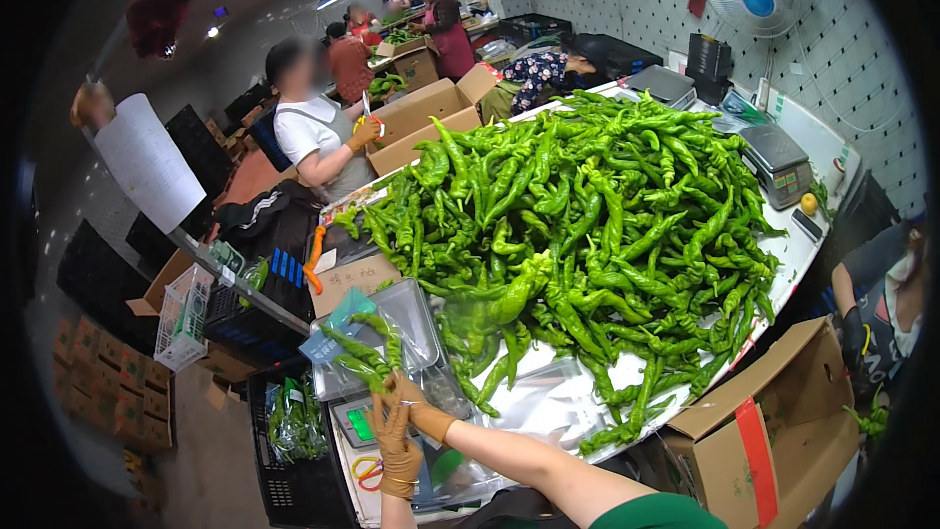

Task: The person picks green peppers from a large pile on a table, places them into clear plastic bags, weighs the bags on a digital scale, and sets the filled bags aside. The process repeats continuously with other workers visible in the background.

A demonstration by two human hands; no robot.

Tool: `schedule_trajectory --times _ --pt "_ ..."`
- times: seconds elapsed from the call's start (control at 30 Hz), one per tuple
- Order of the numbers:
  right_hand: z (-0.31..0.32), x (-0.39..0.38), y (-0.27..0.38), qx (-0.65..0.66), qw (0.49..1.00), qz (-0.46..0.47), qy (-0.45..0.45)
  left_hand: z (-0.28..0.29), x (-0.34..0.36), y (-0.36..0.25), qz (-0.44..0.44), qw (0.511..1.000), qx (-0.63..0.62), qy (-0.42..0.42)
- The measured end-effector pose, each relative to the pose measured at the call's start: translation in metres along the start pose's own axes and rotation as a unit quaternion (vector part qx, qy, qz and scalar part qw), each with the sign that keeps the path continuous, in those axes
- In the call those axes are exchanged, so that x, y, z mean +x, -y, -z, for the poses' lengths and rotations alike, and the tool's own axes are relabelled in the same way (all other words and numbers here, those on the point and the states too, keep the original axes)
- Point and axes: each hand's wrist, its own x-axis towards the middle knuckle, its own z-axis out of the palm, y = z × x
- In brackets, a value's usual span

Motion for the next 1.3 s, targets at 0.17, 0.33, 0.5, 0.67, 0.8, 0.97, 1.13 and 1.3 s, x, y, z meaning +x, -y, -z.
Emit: schedule_trajectory --times 0.17,0.33,0.5,0.67,0.8,0.97,1.13,1.3 --pt "-0.002 0.013 0.007 0.228 0.973 0.029 -0.024 0.008 0.017 -0.013 0.056 0.998 -0.017 0.019" --pt "-0.032 0.01 0.068 0.351 0.936 -0.023 0.011 0.013 0.017 -0.01 0.016 0.999 0.011 -0.045" --pt "0.001 0.014 -0.007 -0.085 0.893 0.441 0.014 -0.017 -0.012 0.01 0.068 0.991 -0.108 -0.032" --pt "0.147 -0.093 0.035 0.012 0.963 0.075 0.257 -0.01 -0.022 -0.001 0.057 0.998 0.016 -0.007" --pt "0.326 -0.134 0.033 -0.325 0.923 0.04 -0.204 -0.004 -0.009 -0.044 0.044 0.994 -0.027 -0.099" --pt "0.485 -0.151 0.002 -0.534 0.738 0.029 -0.412 -0.035 0.007 -0.115 0.059 0.941 -0.334 0.005" --pt "0.471 -0.126 0.036 -0.426 0.828 0.068 -0.358 -0.094 0.013 -0.141 0.203 0.761 -0.591 0.175" --pt "0.359 -0.165 0.108 -0.315 0.935 0.158 -0.017 -0.129 0.041 -0.168 0.292 0.565 -0.756 0.155"
